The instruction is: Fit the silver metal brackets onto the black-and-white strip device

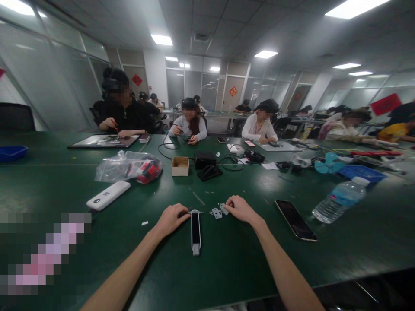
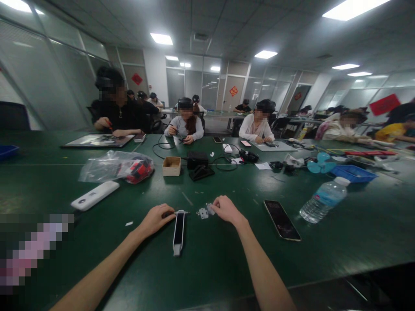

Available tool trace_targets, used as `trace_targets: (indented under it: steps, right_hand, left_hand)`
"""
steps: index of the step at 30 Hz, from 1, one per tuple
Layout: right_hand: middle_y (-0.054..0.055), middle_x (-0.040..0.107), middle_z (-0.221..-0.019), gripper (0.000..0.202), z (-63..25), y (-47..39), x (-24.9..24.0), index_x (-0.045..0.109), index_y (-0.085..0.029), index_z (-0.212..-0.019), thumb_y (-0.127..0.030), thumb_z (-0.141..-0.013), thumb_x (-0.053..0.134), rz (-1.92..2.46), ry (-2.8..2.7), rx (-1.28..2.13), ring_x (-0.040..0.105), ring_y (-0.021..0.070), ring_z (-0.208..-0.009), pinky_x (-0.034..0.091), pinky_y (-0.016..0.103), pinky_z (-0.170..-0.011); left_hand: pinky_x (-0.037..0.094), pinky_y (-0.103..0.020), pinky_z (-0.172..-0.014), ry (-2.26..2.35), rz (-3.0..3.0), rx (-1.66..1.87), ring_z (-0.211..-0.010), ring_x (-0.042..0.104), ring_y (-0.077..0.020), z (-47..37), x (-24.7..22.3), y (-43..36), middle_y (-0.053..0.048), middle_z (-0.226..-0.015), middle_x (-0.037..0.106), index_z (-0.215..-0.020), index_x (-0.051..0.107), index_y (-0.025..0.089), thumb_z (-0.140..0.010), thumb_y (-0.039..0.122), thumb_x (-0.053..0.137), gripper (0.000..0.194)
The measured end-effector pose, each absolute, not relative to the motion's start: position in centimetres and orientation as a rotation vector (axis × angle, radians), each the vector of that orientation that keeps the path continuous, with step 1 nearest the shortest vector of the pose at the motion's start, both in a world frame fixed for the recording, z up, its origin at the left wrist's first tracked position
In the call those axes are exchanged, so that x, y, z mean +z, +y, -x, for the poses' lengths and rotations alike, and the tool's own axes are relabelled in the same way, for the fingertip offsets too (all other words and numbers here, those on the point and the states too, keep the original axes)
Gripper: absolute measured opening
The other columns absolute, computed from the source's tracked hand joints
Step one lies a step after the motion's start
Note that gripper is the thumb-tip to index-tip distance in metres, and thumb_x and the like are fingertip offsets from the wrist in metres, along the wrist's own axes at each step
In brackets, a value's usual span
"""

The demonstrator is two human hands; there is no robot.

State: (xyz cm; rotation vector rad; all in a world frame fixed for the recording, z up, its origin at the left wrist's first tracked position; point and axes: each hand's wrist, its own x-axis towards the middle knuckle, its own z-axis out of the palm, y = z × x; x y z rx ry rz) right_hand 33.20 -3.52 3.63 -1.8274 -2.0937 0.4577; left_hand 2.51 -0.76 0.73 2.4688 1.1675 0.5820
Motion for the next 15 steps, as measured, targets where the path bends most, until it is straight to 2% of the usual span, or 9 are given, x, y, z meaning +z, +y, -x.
trace_targets:
  steps: [8,15]
  right_hand:
    - [0.007,0.066,-0.085,0.024,-36.7,-3.1,3.7,0.061,-0.015,-0.087,-0.03,-0.088,0.042,1.96,-1.911,0.36,0.059,0.0165,-0.077,0.039,0.025,-0.067]
    - [0.009,0.068,-0.083,0.021,-38.2,-3.2,2.9,0.064,-0.016,-0.085,-0.03,-0.086,0.049,2.195,-1.927,0.41,0.063,0.0188,-0.078,0.038,0.025,-0.064]
  left_hand:
    - [0.043,-0.026,-0.069,1.17,-2.479,0.579,-0.077,0.058,-0.0168,-2.6,1.0,-0.9,-0.003,-0.089,0.064,-0.092,0.066,0.021,-0.088,0.04,0.05,0.025]
    - [0.043,-0.027,-0.07,1.184,-2.484,0.558,-0.077,0.058,-0.0168,-2.7,1.4,-1.2,-0.004,-0.089,0.064,-0.092,0.066,0.02,-0.089,0.042,0.049,0.028]
